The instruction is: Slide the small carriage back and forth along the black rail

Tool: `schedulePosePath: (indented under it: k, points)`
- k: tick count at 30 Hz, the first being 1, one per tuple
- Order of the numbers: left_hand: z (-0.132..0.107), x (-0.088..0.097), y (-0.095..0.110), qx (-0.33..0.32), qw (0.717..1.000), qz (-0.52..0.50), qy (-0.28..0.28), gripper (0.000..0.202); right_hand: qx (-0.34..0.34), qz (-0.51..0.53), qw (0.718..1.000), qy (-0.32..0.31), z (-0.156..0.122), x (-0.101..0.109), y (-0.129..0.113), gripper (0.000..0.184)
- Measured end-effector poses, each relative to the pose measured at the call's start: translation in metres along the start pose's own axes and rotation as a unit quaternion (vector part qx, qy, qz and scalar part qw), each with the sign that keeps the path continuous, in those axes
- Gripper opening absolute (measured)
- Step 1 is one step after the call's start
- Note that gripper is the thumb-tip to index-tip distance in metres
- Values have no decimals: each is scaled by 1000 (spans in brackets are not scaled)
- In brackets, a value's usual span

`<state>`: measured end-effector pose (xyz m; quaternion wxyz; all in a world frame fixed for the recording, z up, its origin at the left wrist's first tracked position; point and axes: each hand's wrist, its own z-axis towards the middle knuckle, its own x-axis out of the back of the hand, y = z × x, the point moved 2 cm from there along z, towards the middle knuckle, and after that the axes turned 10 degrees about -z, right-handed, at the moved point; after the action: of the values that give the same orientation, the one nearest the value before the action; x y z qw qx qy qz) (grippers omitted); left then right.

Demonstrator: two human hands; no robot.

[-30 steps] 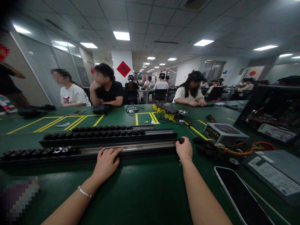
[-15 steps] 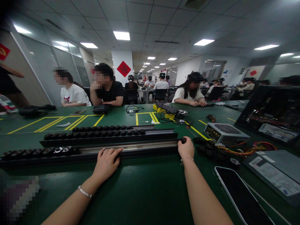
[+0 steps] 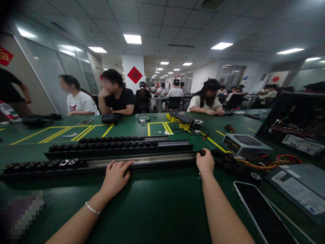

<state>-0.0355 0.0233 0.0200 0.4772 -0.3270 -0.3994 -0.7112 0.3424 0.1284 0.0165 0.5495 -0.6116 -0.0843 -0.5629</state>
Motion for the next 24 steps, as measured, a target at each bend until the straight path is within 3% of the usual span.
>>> schedulePosePath:
  k: [24]
  points:
    - [-1,-1,0,-2,1000,4,-8,41,-27,30,999,-7,4,7,9,42]
